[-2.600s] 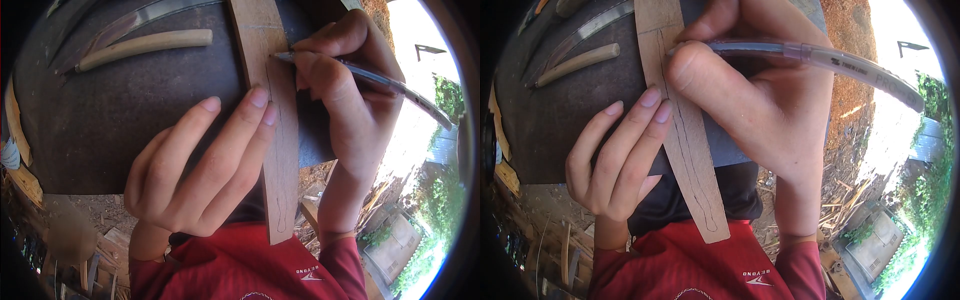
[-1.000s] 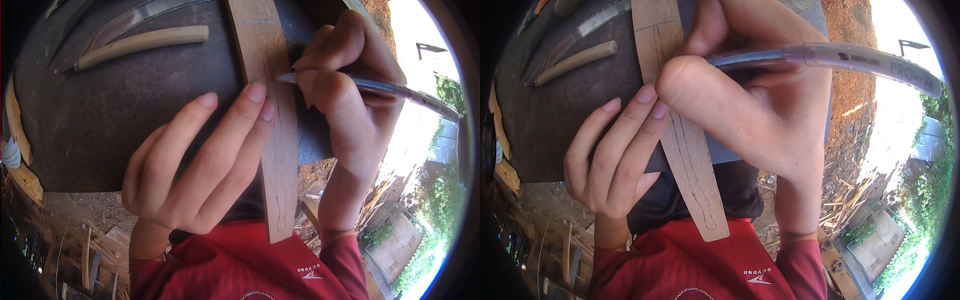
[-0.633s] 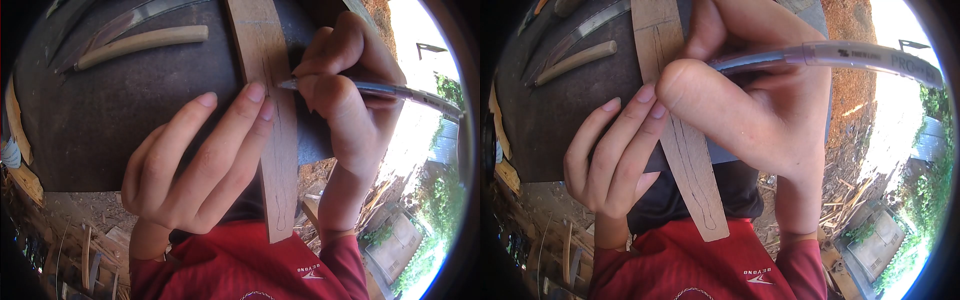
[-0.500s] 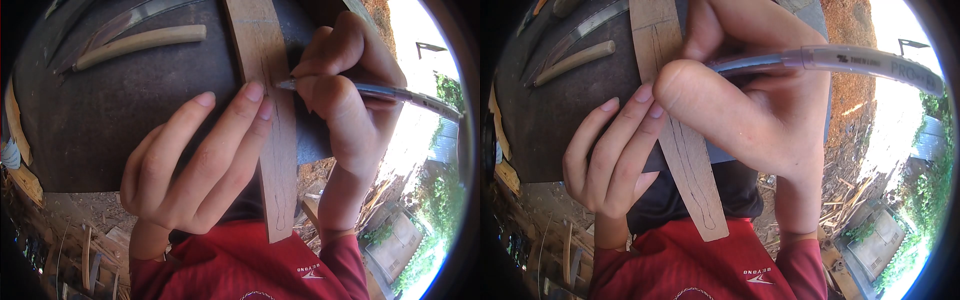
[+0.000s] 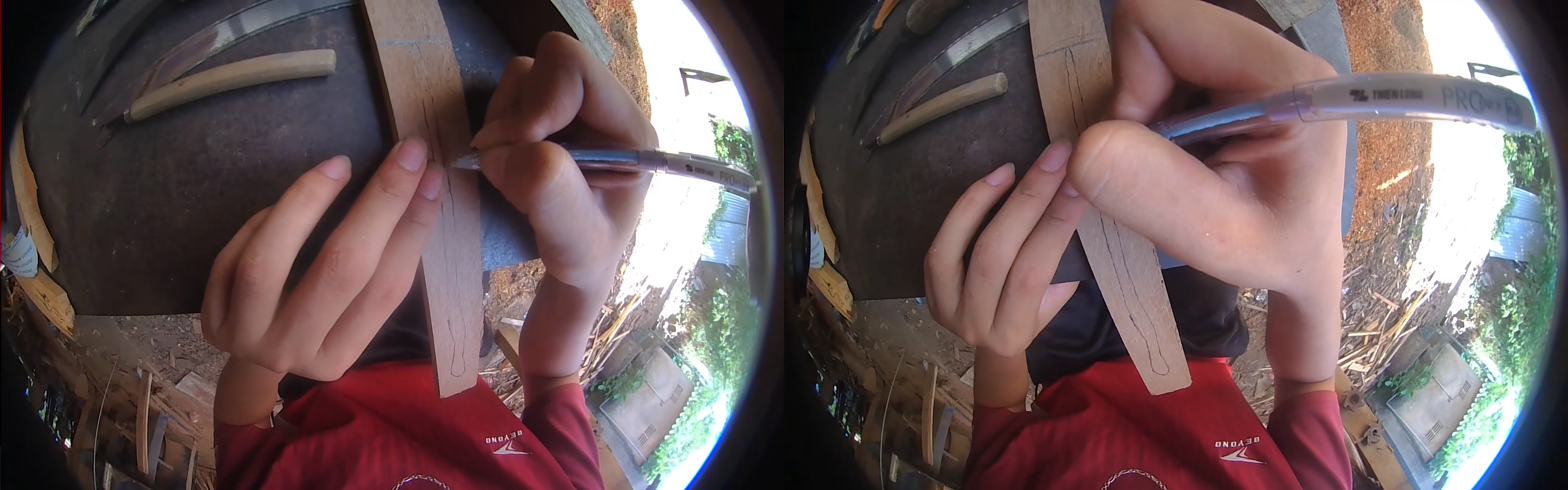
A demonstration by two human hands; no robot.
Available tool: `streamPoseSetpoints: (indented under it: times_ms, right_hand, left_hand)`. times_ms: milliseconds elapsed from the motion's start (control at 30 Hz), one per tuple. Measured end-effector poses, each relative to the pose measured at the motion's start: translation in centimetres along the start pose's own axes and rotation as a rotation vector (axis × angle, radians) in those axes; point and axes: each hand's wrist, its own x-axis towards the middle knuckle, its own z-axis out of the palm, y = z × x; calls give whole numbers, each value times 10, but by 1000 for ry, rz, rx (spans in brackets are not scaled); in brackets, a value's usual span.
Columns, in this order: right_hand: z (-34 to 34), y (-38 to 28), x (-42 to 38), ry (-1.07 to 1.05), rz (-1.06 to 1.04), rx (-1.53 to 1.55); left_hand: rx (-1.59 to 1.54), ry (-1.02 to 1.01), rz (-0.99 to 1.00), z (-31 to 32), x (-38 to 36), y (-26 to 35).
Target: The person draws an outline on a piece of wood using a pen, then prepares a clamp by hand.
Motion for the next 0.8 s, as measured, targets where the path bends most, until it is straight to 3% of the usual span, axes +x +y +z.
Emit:
streamPoseSetpoints:
  times_ms: [500,700,800]
  right_hand:
    - [4,-8,1,55,111,22]
    - [-2,-3,5,-59,-3,25]
    - [-9,-13,10,-144,82,24]
  left_hand:
    - [24,14,35,4,2,-1]
    - [27,27,40,4,3,-2]
    - [51,37,54,3,2,-4]
